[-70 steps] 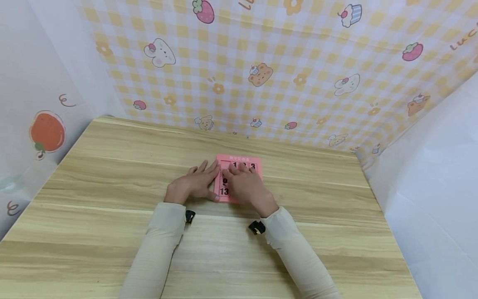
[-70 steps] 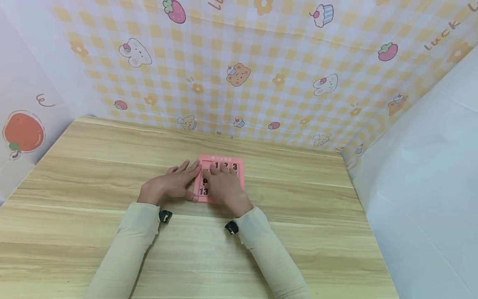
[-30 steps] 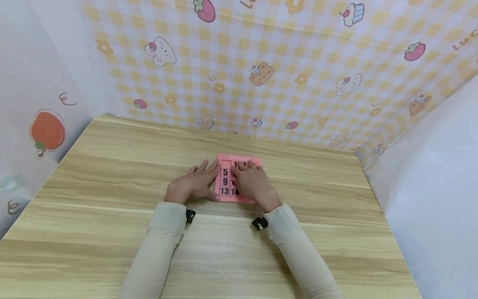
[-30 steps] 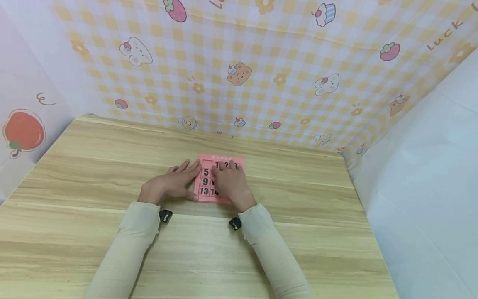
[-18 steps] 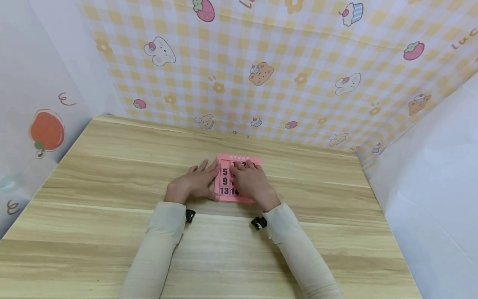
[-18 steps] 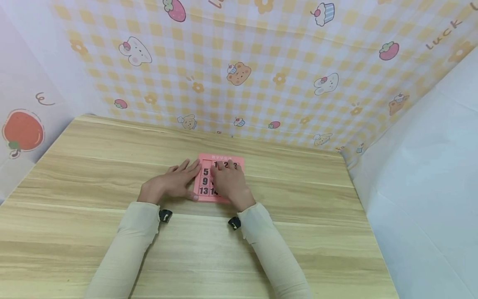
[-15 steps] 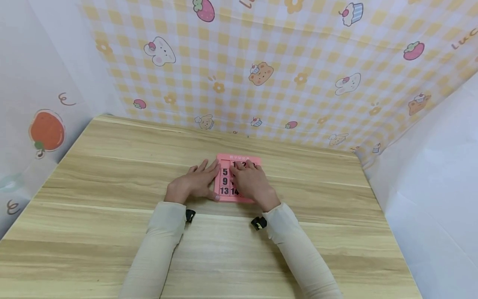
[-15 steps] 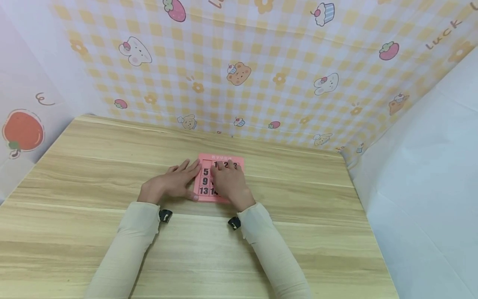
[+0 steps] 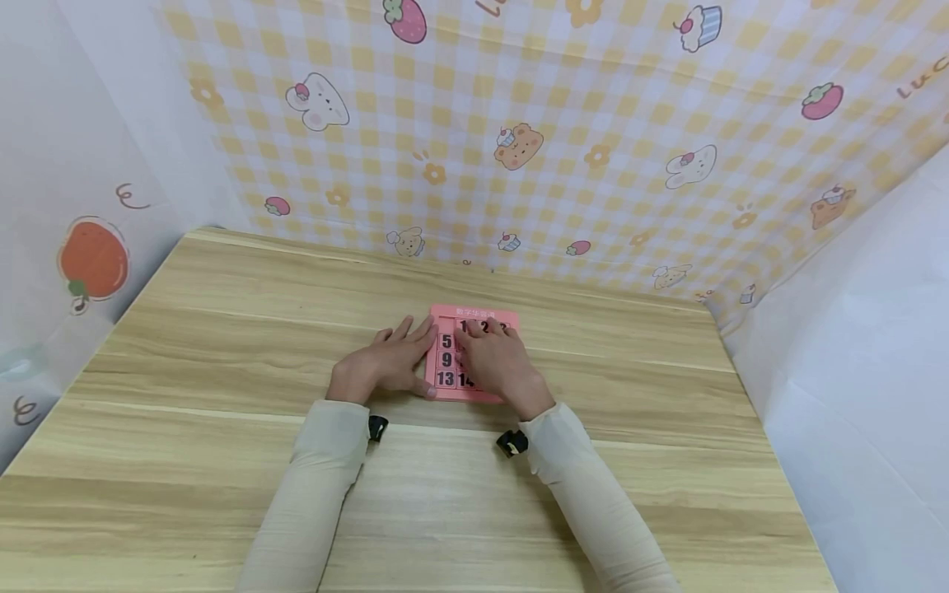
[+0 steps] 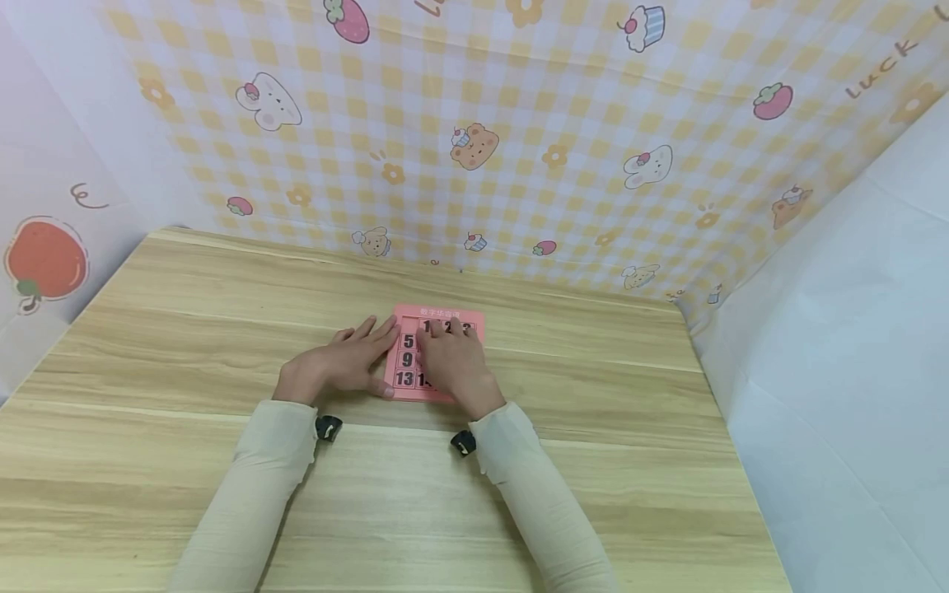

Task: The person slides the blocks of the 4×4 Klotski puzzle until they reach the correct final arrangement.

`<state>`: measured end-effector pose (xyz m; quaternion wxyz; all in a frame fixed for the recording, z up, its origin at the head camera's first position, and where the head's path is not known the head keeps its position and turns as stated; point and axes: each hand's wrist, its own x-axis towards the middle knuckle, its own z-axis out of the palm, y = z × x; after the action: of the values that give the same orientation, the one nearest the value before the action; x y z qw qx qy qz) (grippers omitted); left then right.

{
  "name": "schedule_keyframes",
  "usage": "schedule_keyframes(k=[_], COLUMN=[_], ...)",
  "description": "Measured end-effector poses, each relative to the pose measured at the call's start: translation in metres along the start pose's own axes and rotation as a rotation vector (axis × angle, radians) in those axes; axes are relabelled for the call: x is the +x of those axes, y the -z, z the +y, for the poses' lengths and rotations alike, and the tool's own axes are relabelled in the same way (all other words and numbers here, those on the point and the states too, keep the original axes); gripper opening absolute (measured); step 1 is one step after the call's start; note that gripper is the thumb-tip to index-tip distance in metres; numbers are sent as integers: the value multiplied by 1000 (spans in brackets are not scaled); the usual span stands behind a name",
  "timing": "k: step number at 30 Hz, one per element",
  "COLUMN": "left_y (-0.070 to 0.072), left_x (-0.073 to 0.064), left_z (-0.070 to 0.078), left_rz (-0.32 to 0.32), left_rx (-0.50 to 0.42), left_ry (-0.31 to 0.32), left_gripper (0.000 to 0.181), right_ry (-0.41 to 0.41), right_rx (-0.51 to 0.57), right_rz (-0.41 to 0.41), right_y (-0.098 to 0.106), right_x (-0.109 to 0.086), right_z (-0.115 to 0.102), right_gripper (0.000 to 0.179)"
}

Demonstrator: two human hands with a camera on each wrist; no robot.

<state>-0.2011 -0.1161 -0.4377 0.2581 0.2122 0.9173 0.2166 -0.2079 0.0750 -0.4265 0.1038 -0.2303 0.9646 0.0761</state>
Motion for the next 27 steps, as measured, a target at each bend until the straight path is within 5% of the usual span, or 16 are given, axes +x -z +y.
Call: schedule_keyframes(k=[27], left_y=[1], left_x=[-3], left_z=[2], left_rz=[-7], left_rx=[-9], left_ry=[15], left_gripper=[103], right_ry=[-2], right_rx=[0], right_rz=[-6], right_y=[-1], right_x=[4], right_z=[-7], right_gripper=[49])
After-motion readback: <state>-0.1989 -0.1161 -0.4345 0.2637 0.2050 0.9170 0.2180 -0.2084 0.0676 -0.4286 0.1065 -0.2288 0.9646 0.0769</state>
